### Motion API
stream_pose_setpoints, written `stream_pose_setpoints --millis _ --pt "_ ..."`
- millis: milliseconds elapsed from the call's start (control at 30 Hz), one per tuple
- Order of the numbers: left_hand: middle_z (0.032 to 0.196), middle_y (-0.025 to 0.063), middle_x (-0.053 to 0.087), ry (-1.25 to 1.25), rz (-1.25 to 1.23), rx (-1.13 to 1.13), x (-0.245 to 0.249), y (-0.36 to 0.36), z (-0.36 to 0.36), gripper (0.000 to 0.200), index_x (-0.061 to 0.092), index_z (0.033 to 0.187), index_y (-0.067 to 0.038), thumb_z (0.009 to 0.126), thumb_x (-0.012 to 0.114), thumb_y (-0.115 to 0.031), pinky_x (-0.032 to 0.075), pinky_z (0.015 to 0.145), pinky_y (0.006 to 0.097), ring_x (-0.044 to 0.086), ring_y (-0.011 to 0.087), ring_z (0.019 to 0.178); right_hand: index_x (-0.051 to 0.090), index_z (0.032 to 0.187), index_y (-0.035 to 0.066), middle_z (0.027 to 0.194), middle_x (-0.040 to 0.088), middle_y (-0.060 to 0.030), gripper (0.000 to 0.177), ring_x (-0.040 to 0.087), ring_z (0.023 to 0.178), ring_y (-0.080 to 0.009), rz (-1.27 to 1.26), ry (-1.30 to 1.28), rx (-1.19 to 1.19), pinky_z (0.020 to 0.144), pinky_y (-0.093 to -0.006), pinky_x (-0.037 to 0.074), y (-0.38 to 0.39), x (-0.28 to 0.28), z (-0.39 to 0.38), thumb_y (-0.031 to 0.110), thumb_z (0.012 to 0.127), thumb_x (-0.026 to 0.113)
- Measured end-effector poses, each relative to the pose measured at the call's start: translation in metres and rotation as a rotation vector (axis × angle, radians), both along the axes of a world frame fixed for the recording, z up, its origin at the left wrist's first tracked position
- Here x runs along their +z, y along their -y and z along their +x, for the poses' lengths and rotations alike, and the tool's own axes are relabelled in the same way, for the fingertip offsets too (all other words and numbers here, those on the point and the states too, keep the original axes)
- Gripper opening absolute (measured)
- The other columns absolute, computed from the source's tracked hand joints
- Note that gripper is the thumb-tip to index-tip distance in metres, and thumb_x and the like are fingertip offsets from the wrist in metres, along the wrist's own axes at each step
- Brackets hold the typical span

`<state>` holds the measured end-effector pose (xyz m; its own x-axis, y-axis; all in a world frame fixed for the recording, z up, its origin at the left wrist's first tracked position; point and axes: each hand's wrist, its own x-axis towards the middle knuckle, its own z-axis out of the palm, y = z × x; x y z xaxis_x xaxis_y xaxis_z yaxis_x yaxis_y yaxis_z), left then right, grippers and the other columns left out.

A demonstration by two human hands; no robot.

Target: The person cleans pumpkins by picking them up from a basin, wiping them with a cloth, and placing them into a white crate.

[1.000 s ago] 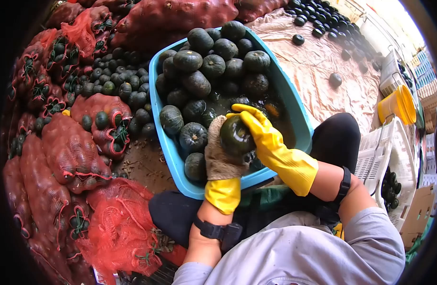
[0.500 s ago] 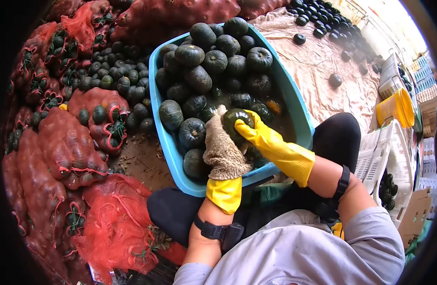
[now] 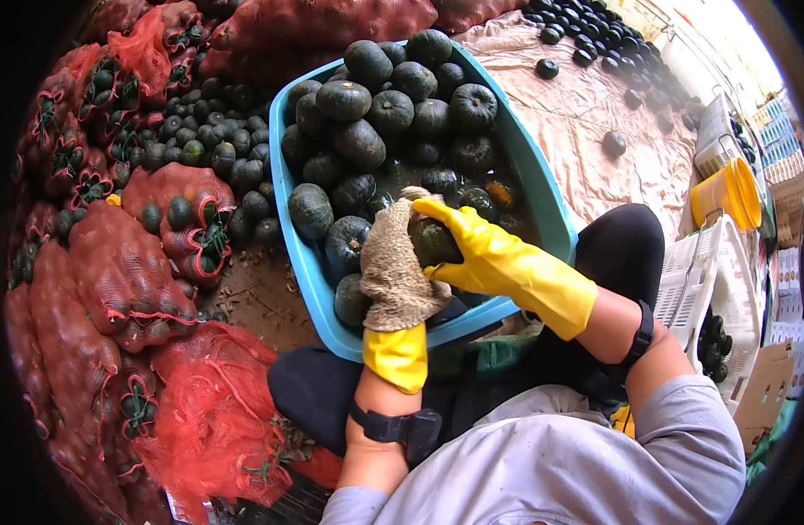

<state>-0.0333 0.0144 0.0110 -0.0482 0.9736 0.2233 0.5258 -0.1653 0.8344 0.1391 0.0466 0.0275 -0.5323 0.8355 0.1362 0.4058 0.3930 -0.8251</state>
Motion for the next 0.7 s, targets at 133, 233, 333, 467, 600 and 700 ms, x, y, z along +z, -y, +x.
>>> stream_pose_setpoints --millis 133,233,333,467,600,700 --pt "0.124 0.0119 0.071 -0.346 0.334 -0.050 -0.003 0.001 -0.004 0.078 0.061 0.137 -0.009 0.069 0.094 -0.028 0.053 0.111 0.0416 0.068 0.0301 0.121 0.057 0.151 0.017 0.149 0.057 -0.0239 0.059 0.063 0.131 -0.0433 0.045 0.000 0.040 0.108 -0.0439 0.057 0.003 -0.004 0.002 0.014 0.097 0.077" --pt "0.127 0.0146 0.072 0.455 -0.015 0.042 -0.013 -0.008 0.025 0.053 0.058 0.139 -0.006 0.094 0.080 -0.023 0.059 0.103 0.0411 0.071 0.0273 0.117 0.058 0.152 0.018 0.154 0.052 -0.0255 0.049 0.060 0.135 -0.0458 0.419 0.300 -0.103 0.113 -0.0465 0.053 0.005 -0.039 -0.008 0.008 0.104 0.065" --pt "0.135 0.0186 0.069 0.221 -0.061 0.143 0.035 0.001 0.044 0.057 0.053 0.145 -0.003 0.097 0.081 -0.017 0.060 0.102 0.0413 0.072 0.0294 0.119 0.050 0.161 0.012 0.151 0.054 -0.0309 0.067 0.053 0.139 -0.0509 0.075 -0.227 -0.503 0.123 -0.0515 0.041 -0.006 -0.058 -0.026 0.033 0.103 0.076" --pt "0.129 0.0181 0.071 0.076 0.002 -0.023 0.019 -0.003 0.021 0.049 0.051 0.136 -0.002 0.095 0.077 -0.011 0.061 0.097 0.0379 0.074 0.0277 0.111 0.049 0.161 0.015 0.150 0.058 -0.0231 0.068 0.061 0.136 -0.0360 -0.212 -0.441 -0.353 0.118 -0.0439 0.046 0.004 -0.078 -0.027 0.036 0.102 0.079" --pt "0.122 0.0176 0.073 0.029 -0.009 -0.183 0.014 -0.014 0.000 0.041 0.050 0.128 -0.002 0.094 0.074 -0.005 0.062 0.092 0.0345 0.075 0.0260 0.104 0.050 0.160 0.016 0.149 0.065 -0.0109 0.061 0.061 0.139 -0.0290 -0.883 -0.813 -0.207 0.120 -0.0468 0.047 0.008 -0.053 -0.014 0.049 0.110 0.060" --pt "0.117 0.0172 0.074 0.088 0.004 -0.100 0.000 -0.017 0.004 0.036 0.050 0.121 -0.002 0.093 0.071 0.000 0.062 0.088 0.0320 0.077 0.0248 0.098 0.051 0.161 0.015 0.146 0.069 -0.0153 0.073 0.069 0.128 -0.0362 -1.169 -1.022 -0.080 0.106 -0.0504 0.056 0.005 -0.032 0.005 0.065 0.108 0.050"
